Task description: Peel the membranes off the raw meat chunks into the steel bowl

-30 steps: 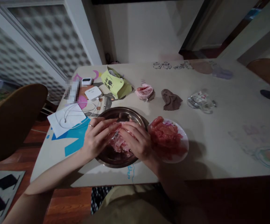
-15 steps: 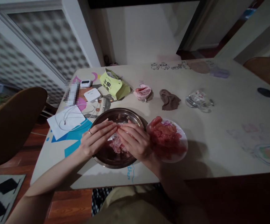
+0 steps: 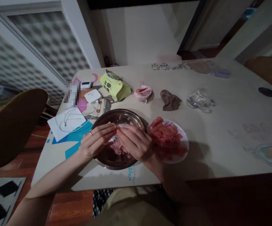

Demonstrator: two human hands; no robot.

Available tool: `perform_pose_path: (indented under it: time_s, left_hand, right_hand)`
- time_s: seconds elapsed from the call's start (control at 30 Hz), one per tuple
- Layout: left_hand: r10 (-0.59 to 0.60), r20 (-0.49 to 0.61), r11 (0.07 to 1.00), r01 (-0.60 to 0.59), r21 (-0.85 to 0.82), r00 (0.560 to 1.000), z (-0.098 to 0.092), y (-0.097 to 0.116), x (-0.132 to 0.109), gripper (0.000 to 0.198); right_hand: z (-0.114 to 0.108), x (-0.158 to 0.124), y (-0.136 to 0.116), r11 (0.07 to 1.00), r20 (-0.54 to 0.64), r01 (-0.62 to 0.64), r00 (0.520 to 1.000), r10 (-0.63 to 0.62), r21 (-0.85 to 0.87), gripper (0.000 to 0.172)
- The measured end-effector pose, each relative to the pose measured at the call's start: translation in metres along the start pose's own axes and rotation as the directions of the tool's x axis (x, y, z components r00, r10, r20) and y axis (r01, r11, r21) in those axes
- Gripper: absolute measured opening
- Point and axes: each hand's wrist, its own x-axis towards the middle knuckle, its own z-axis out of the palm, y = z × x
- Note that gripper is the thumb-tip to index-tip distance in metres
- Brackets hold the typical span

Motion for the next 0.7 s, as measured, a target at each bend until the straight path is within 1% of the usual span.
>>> perform_pose_path:
  time_s: [0.07,0.23,0.33,0.43,0.53,0.6,0.7]
  left_hand:
    - [0.001,0.014,1.000,-0.001,-0.025,1.000,0.001,-0.002,-0.002,0.030]
    - [0.100,0.020,0.992,-0.099,-0.080,0.995,0.009,-0.011,-0.010,0.023]
    - [0.133,0.025,0.988,-0.130,-0.081,0.991,0.011,-0.013,-0.011,0.021]
    - [0.154,0.059,0.985,-0.148,-0.092,0.986,0.008,-0.012,-0.010,0.024]
    - [0.187,0.098,0.978,-0.175,-0.117,0.977,0.005,-0.012,-0.010,0.024]
    - [0.213,0.108,0.973,-0.200,-0.120,0.971,0.004,-0.013,-0.010,0.023]
    - [0.255,0.103,0.964,-0.246,-0.097,0.961,0.004,-0.013,-0.009,0.024]
  right_hand:
    - [0.000,-0.001,0.000,1.000,-0.005,0.017,1.000,-0.017,-0.004,0.033]
    - [0.002,-0.008,0.000,0.996,-0.021,0.082,0.996,-0.083,-0.036,0.029]
    - [0.003,-0.012,-0.001,0.996,-0.015,0.079,0.997,-0.079,-0.045,0.024]
    - [0.004,-0.011,-0.003,0.998,-0.019,0.052,0.998,-0.053,-0.037,0.021]
    - [0.006,-0.005,-0.008,1.000,-0.087,0.007,0.996,-0.006,0.018,0.019]
    - [0.007,0.000,-0.011,0.997,-0.132,-0.041,0.990,0.050,0.068,0.020]
    - [0.008,0.006,-0.015,0.985,-0.154,-0.121,0.978,0.140,0.127,0.021]
